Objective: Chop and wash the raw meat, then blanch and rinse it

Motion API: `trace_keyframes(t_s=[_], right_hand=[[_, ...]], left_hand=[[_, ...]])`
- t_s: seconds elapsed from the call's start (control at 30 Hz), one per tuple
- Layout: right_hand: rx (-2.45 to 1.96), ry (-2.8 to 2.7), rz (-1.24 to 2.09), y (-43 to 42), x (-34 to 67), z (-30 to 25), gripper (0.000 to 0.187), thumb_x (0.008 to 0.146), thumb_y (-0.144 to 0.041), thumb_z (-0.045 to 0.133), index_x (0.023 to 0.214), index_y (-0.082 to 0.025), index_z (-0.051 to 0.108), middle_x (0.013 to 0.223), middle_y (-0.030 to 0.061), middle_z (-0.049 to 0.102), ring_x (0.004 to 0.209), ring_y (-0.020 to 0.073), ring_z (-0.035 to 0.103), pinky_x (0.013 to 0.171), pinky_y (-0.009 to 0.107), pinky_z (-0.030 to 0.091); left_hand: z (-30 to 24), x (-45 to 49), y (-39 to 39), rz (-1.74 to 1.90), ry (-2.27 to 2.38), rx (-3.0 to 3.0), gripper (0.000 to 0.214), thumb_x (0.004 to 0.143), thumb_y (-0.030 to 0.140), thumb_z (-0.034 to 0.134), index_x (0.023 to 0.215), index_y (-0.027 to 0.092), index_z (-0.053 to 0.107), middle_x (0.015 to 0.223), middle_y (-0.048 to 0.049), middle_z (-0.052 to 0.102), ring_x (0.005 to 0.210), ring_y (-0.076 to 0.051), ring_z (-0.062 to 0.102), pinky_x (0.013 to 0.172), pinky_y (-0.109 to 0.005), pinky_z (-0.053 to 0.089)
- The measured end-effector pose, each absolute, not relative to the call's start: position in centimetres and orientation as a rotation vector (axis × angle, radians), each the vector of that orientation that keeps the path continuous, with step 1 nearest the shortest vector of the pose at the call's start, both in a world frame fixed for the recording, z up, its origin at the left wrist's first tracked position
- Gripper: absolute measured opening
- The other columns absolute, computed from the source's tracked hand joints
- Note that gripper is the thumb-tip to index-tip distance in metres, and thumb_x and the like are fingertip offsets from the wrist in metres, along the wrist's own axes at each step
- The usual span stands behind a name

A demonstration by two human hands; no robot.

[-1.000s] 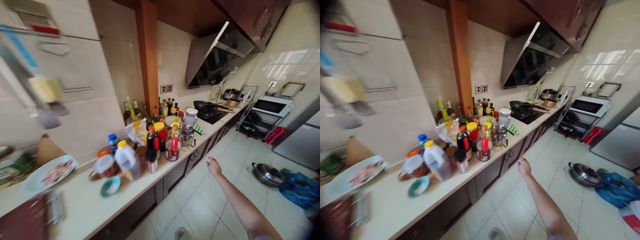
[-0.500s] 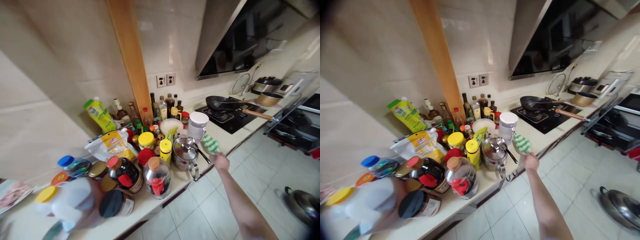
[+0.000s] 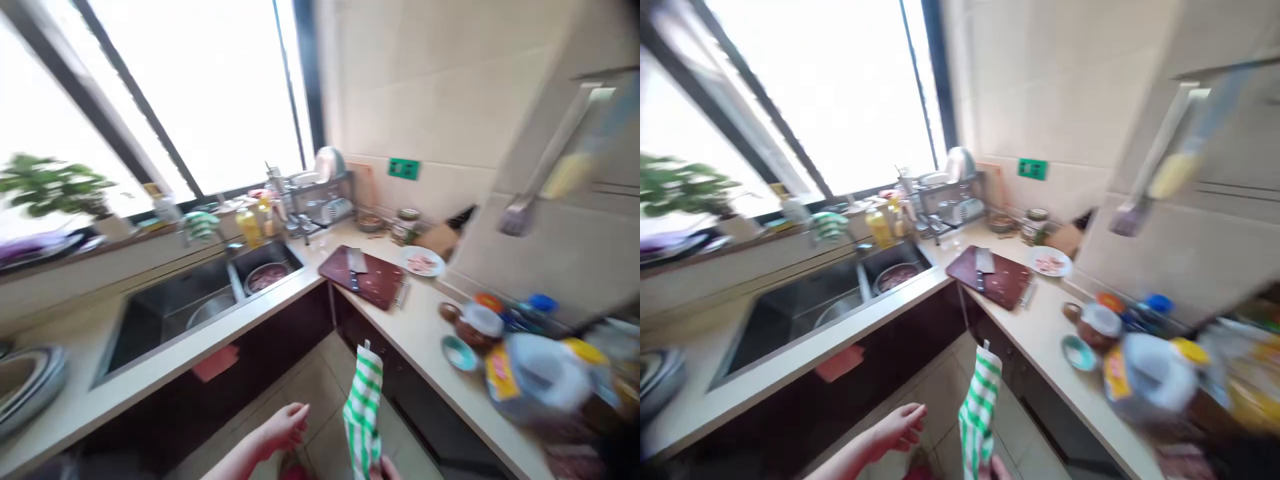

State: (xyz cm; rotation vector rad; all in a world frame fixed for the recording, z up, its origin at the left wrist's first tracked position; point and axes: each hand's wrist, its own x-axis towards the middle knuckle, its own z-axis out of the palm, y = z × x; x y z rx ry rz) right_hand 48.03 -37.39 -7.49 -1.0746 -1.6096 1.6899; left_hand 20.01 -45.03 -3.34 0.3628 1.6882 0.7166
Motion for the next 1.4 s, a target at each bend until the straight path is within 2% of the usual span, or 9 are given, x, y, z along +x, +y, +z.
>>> trace_keyframes(t_s=[0.1,0.23,0.4,0.63,0.83,0.93,1.07,1.2,1.4], right_hand=[[-0.736,-1.677,2.022,-38.9,34.5,-5.2,0.042,0.072,-0.058,0.065,0.091,-0.020,0.067,0.084,0.0059,0.068,0.081,0.0248,0.063,0.073,0.035,0.051],[-0.549,-1.654,2.393,-41.1,21.3,-1.8,0.033,0.069,-0.047,0.072,0.071,-0.018,0.057,0.066,-0.0020,0.058,0.064,0.0132,0.054,0.062,0.024,0.044],[-0.616,-1.206,2.612,-39.1,12.9,1.4,0.031,0.068,-0.045,0.070,0.079,-0.021,0.057,0.080,0.0023,0.066,0.073,0.0182,0.061,0.067,0.030,0.048],[-0.870,-1.686,1.725,-19.4,10.4,7.1,0.035,0.076,-0.048,0.056,0.099,-0.022,0.058,0.137,0.0134,0.049,0.110,0.0290,0.057,0.090,0.044,0.048],[-1.257,-2.346,0.718,-5.1,1.9,0.1,0.029,0.072,-0.047,0.051,0.074,-0.020,0.062,0.125,0.0178,0.054,0.125,0.0404,0.041,0.103,0.062,0.029],[-1.149,-2.517,0.532,-8.2,0.1,-6.1,0.033,0.082,-0.041,0.037,0.076,-0.022,0.064,0.111,0.0185,0.061,0.121,0.0416,0.044,0.099,0.067,0.028],[-0.519,-2.747,1.012,-19.1,-0.2,-10.1,0.027,0.085,-0.041,0.045,0.094,-0.031,0.068,0.098,0.0096,0.068,0.090,0.0313,0.062,0.082,0.047,0.049],[0.300,-2.897,1.178,-28.7,-7.6,-8.4,0.036,0.091,-0.030,0.044,0.124,-0.042,0.055,0.093,0.0026,0.068,0.082,0.0239,0.059,0.069,0.036,0.048],[0.841,-2.906,0.879,-37.0,-19.9,-4.9,0.036,0.078,-0.049,0.065,0.111,-0.032,0.062,0.089,0.0027,0.060,0.081,0.0193,0.051,0.068,0.029,0.039]], left_hand=[[-1.7,14.1,-45.1,1.038,1.357,0.243,0.056,0.058,0.062,0.073,0.091,0.018,0.061,0.079,-0.0038,0.062,0.062,-0.014,0.059,0.056,-0.025,0.042],[0.8,6.2,-46.1,1.509,1.569,0.306,0.035,0.052,0.034,0.081,0.077,0.017,0.062,0.071,-0.0016,0.061,0.066,-0.015,0.055,0.061,-0.027,0.045],[0.9,-0.6,-48.9,1.415,1.663,0.307,0.032,0.064,0.047,0.072,0.070,0.018,0.059,0.068,-0.0030,0.062,0.062,-0.017,0.056,0.057,-0.028,0.042],[-2.2,-6.9,-49.7,1.287,1.606,0.151,0.058,0.055,0.067,0.069,0.084,0.020,0.051,0.065,0.0019,0.059,0.053,-0.010,0.054,0.050,-0.021,0.031],[0.2,-14.0,-49.3,1.448,1.708,-0.090,0.054,0.063,0.064,0.065,0.091,0.019,0.056,0.075,-0.0004,0.062,0.065,-0.012,0.060,0.060,-0.023,0.040],[1.5,-16.4,-50.3,1.496,1.771,-0.221,0.054,0.062,0.063,0.067,0.092,0.019,0.058,0.076,-0.0007,0.063,0.067,-0.013,0.060,0.062,-0.024,0.042],[2.2,-18.2,-52.8,1.600,1.851,-0.471,0.058,0.059,0.065,0.068,0.093,0.019,0.058,0.078,-0.0016,0.063,0.071,-0.014,0.061,0.066,-0.025,0.045],[2.8,-20.5,-55.4,1.664,1.843,-0.571,0.057,0.061,0.064,0.068,0.093,0.018,0.058,0.079,-0.0027,0.063,0.072,-0.015,0.061,0.069,-0.027,0.047],[1.9,-29.9,-56.9,1.549,2.057,-0.267,0.039,0.074,0.050,0.061,0.095,0.019,0.058,0.078,-0.0023,0.064,0.070,-0.015,0.061,0.066,-0.026,0.046]])
